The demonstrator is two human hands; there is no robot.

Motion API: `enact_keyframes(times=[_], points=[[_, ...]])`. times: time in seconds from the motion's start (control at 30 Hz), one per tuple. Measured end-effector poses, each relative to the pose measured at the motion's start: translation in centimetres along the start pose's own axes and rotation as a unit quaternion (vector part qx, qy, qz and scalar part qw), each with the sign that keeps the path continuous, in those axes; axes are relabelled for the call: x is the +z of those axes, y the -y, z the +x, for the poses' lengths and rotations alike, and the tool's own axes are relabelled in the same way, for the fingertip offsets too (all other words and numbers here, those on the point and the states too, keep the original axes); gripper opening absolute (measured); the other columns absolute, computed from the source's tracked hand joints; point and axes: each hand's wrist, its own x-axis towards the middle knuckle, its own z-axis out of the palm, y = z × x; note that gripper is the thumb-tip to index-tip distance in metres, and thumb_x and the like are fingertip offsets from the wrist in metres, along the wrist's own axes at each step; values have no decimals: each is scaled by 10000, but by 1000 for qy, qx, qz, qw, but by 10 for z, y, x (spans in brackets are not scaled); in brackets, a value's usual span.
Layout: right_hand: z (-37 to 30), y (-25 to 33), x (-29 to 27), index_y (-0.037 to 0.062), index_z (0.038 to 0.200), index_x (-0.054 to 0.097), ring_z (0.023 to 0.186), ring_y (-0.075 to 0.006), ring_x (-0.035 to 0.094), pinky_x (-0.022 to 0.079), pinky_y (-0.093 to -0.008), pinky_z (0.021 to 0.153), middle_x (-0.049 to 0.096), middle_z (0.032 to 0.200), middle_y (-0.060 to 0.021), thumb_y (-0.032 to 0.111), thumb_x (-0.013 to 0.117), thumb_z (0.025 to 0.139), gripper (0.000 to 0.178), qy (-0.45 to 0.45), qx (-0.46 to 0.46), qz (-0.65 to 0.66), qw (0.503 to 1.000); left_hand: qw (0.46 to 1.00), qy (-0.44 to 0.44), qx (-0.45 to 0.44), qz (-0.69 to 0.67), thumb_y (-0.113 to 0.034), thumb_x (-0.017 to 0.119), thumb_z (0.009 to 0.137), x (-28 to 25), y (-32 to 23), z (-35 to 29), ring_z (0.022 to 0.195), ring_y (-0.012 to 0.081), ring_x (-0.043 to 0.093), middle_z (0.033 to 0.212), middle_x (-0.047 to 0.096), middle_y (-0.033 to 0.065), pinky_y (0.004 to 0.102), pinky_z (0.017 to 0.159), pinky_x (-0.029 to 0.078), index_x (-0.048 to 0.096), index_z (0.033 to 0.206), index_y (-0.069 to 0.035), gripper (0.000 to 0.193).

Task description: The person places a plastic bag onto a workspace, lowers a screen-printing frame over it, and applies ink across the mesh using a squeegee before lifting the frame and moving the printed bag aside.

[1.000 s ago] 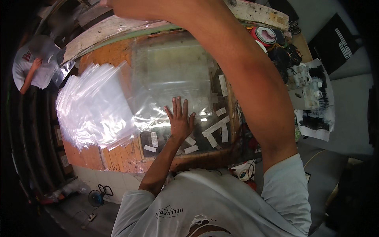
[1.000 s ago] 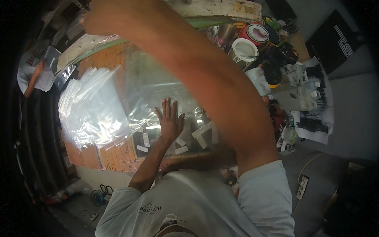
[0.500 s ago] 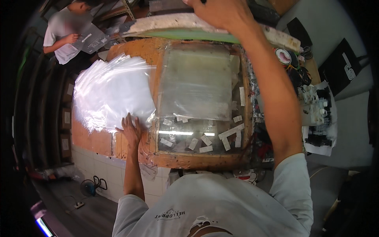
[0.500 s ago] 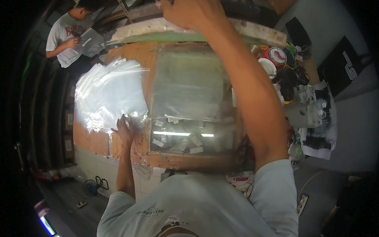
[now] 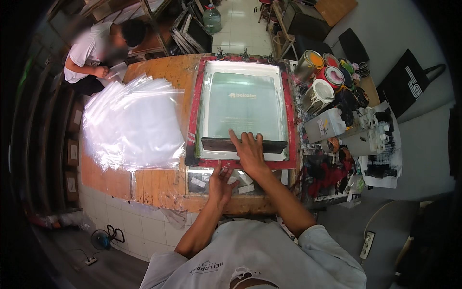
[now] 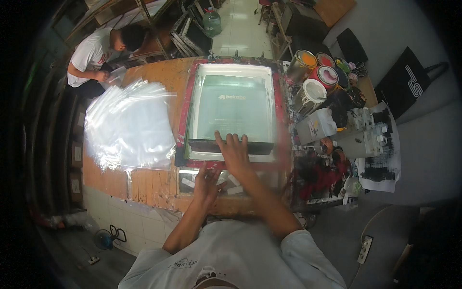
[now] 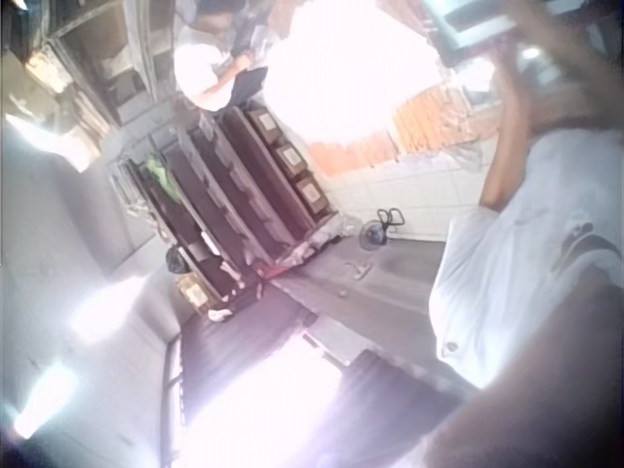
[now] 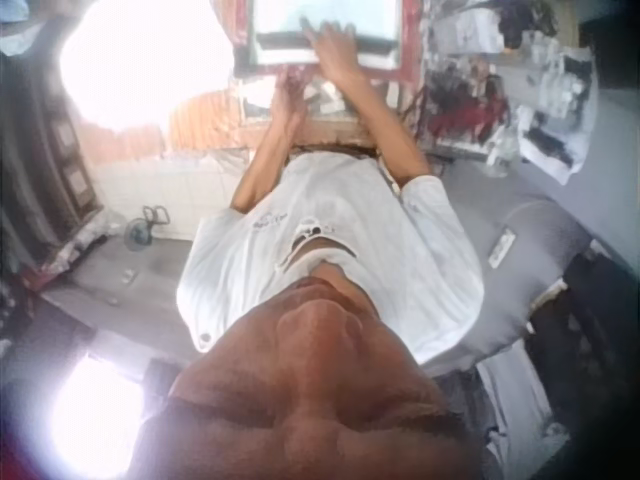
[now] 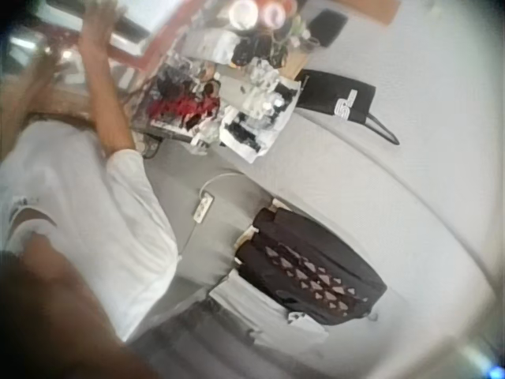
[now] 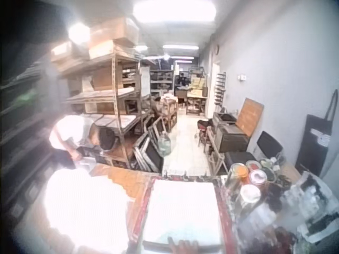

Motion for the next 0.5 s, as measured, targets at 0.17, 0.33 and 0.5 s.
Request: enact_keyframes(times=[0.17, 0.33, 0.5], points=[[-12, 0, 27, 157, 1536, 476, 998, -254, 553, 365, -531, 970, 561, 989, -78, 50, 683, 850, 724, -5, 7, -23, 1000, 999, -42, -9, -21, -517, 705, 942, -22, 19, 39, 1472, 326, 335, 1526, 344, 152, 684, 1185, 162, 353, 1506, -60, 807], [-4, -11, 43, 187, 1516, 514, 976, -250, 527, 324, -559, 975, 519, 961, -65, 1, 678, 836, 724, -70, -2, 13, 997, 999, -40, -2, 1, -500, 710, 935, -20, 17, 34, 1490, 345, 330, 1556, 341, 164, 682, 1186, 162, 363, 1535, -74, 813], [68, -53, 57, 193, 1496, 534, 1000, -246, 534, 309, -583, 995, 526, 979, -58, -4, 668, 846, 692, -108, -9, 7, 994, 996, -84, 2, 8, -483, 713, 936, -9, 16, 26, 1367, 313, 430, 1380, 474, 115, 632, 1127, 268, 493, 1398, -99, 640]])
